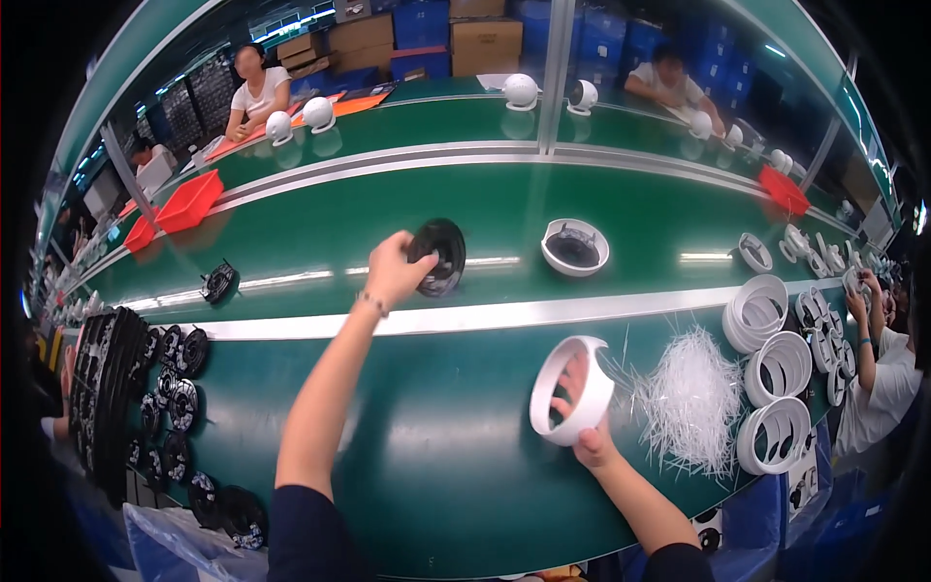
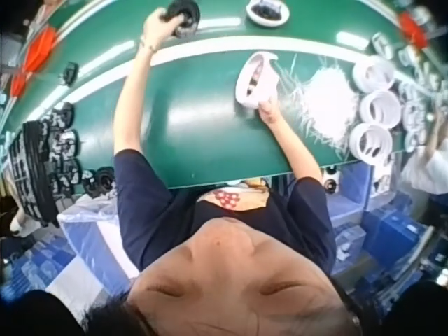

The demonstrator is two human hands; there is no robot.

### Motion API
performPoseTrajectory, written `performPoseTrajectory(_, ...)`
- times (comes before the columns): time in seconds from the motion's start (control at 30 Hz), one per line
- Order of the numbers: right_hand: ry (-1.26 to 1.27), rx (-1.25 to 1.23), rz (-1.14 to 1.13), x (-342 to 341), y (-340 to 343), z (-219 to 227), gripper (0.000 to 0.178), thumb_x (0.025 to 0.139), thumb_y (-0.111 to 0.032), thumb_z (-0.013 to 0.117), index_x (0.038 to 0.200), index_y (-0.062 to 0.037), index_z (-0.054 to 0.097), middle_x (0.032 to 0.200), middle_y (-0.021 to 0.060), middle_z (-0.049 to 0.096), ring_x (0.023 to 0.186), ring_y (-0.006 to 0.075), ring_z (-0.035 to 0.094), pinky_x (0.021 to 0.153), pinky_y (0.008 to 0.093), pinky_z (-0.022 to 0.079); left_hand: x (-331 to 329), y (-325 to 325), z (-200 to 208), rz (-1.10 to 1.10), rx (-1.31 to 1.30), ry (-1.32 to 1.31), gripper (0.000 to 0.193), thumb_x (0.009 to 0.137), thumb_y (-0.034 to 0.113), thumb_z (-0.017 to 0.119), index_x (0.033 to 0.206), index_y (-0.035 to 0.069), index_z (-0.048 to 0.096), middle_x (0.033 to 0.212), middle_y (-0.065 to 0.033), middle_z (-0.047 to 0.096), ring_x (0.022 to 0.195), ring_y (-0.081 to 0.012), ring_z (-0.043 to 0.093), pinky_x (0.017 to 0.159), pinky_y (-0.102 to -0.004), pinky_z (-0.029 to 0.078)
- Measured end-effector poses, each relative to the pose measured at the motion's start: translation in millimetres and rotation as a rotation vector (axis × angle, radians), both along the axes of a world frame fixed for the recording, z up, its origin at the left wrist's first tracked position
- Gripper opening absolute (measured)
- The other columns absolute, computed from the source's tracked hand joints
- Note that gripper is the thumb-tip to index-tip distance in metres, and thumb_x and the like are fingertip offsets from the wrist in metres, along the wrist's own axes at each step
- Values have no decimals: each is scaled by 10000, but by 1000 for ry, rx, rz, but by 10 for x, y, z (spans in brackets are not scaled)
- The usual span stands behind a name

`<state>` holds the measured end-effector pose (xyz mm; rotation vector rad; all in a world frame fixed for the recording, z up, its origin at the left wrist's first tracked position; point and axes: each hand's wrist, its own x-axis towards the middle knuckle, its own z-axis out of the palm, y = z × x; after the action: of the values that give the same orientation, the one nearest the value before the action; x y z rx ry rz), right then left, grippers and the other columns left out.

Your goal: Assemble circular electronic components by snapping together housings and internal modules on a production line.

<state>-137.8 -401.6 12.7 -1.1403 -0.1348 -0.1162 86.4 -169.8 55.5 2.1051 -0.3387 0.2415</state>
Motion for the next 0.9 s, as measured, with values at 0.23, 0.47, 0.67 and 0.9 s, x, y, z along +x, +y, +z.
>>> performPoseTrajectory(0.23,3,60,14,362,505,-46,1015,620,-476,683,1342,-57,106,1326,109,252,1203,227,295,965,350,290,-1461,-390,-549,2,-896,151,483,781,5,556,1197,-27,312,1119,-103,471,1017,-165,469,887,-278,373)
performPoseTrajectory(0.47,-167,-313,-32,426,614,-7,1074,560,-246,780,1332,34,86,1305,190,228,1204,273,297,976,362,288,-1720,-51,-295,-730,-1306,704,625,811,201,497,1331,71,175,1283,-114,343,1197,-246,343,972,-389,314)
performPoseTrajectory(0.67,-352,-1043,50,396,714,267,1166,466,-375,810,1331,20,135,1322,227,202,1235,329,243,1005,393,230,-1494,72,-447,-604,-1434,1027,616,842,540,298,1195,48,412,1132,-142,497,1019,-264,509,903,-411,398)
performPoseTrajectory(0.9,222,-86,55,318,662,249,1006,663,-212,718,1319,81,14,1267,183,313,1120,235,403,886,322,385,-1507,34,-391,-602,-1543,882,554,849,370,363,1303,62,291,1178,-126,480,1073,-232,479,935,-375,360)
